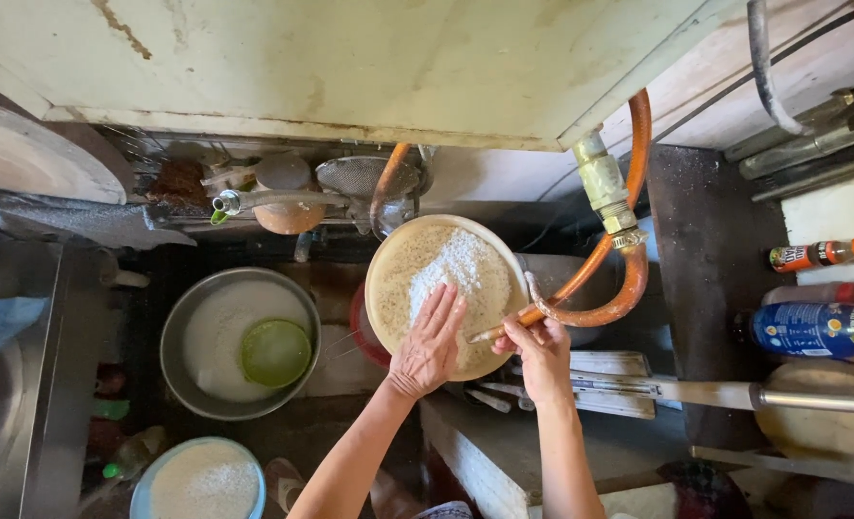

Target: Washing rice in a bowl and then feeding it into a grinding machine while straining the output into a bucket to make rice milk.

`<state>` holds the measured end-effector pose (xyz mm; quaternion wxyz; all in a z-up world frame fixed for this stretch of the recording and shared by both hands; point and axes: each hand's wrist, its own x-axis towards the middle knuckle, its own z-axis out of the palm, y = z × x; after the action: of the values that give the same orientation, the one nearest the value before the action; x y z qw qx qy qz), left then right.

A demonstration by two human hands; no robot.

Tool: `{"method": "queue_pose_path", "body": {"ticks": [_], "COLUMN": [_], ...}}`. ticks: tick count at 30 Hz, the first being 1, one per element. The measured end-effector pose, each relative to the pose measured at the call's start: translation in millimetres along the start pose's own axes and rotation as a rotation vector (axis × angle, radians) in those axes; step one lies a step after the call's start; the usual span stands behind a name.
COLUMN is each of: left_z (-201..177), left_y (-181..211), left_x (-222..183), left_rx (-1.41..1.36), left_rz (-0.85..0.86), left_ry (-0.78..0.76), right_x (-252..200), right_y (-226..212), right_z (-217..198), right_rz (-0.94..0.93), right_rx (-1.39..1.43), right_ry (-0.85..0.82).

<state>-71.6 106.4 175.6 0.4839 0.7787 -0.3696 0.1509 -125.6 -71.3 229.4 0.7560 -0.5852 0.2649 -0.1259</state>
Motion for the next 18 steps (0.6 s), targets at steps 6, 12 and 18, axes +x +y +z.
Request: {"method": "queue_pose_path", "body": {"ticks": [6, 12, 18], "left_z": [8.5, -2.2, 21.2], "left_y": [-4.7, 5.9, -19.2], "left_x": [-6.3, 0.6, -25.6], "left_rx": [-0.003, 0.043, 0.11], "left_rz": [-0.009, 0.032, 0.057], "left_ry": [-0.024, 0.053, 0.072], "right_x": [3.0, 8.8, 7.6], "right_y": [-3.0, 12.3, 9.0], "right_z": [-4.3, 1.8, -1.7], "right_rz": [-0.004, -0.079, -0.082], "right_rx": [-0.116, -0.061, -0.053], "right_ry": [0.006, 0.083, 0.092]}}
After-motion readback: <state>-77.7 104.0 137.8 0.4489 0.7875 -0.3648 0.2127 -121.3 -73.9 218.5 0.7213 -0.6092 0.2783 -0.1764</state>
